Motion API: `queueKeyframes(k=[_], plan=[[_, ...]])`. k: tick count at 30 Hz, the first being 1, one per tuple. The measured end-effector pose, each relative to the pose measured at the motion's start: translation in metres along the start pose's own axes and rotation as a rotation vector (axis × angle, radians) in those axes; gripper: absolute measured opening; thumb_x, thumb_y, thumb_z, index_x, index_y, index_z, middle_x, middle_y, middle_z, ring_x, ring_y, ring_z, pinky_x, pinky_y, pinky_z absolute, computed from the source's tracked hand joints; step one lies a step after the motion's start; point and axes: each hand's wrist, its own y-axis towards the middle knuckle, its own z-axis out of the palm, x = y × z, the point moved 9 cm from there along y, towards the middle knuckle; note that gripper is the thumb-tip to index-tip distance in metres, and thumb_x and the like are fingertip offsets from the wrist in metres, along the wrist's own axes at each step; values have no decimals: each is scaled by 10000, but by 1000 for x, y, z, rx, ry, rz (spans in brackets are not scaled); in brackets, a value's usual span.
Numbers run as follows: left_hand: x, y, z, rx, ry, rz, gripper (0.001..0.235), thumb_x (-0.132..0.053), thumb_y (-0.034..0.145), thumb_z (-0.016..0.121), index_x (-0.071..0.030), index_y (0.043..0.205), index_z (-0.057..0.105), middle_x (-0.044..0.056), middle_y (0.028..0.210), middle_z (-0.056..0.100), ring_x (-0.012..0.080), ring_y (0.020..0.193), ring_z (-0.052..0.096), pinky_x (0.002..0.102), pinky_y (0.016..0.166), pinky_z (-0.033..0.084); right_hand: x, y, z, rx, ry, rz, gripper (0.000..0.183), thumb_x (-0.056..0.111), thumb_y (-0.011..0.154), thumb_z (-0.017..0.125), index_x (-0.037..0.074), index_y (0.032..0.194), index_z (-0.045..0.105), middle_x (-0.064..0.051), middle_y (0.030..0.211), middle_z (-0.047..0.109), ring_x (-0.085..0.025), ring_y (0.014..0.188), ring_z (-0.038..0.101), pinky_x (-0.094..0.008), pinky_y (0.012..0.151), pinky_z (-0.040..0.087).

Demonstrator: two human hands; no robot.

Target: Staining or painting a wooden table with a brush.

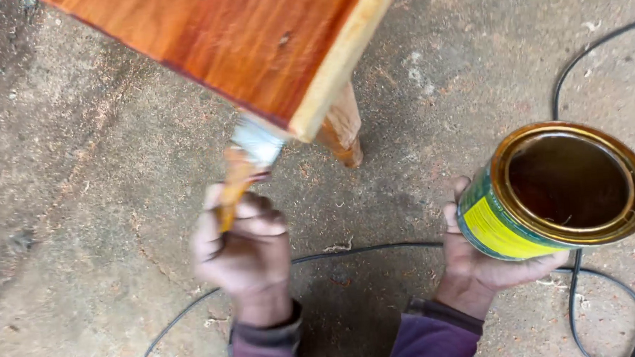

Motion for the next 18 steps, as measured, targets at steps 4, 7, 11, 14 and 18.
queueKeyframes(k=[4, 7, 11, 14, 18], plan=[[51, -3, -134, -439, 207, -85, 312, -220, 981, 516, -4, 1167, 643, 138, 767, 719, 226, 547, 680, 391, 479, 600, -8, -15, -6, 20, -127, 2, 914, 722, 894, 509, 87, 1549, 459, -219, 1287, 625, -454, 1025, 662, -474, 693, 627], [51, -13, -185, -647, 385, -181, 301, -144, 949, 490, -1, 1161, 648, 133, 750, 720, 203, 540, 671, 361, 451, 579, -29, -21, 18, 54, -175, 36, 927, 772, 862, 524, 98, 1497, 504, -238, 1281, 631, -427, 1046, 674, -449, 723, 627], [34, 16, -143, -633, 471, -283, 297, -82, 928, 511, 28, 1139, 687, 135, 731, 709, 206, 504, 643, 347, 412, 548, -39, -25, 8, 63, -226, -2, 879, 771, 889, 534, 113, 1471, 531, -215, 1302, 611, -406, 1089, 662, -458, 851, 604], [16, 37, -108, -465, 323, -316, 266, -80, 939, 531, 33, 1129, 679, 130, 722, 703, 198, 509, 645, 341, 420, 558, -41, -30, 16, 70, -311, -98, 789, 696, 942, 560, 112, 1472, 554, -178, 1338, 603, -389, 1161, 631, -486, 986, 591], [6, 53, -114, -252, -287, -339, 284, -151, 920, 535, 17, 1086, 692, 136, 727, 713, 204, 506, 654, 348, 424, 562, -62, -29, 14, 23, -171, 18, 692, 532, 944, 617, -8, 1377, 598, -262, 1353, 616, -413, 1281, 609, -501, 951, 619]])
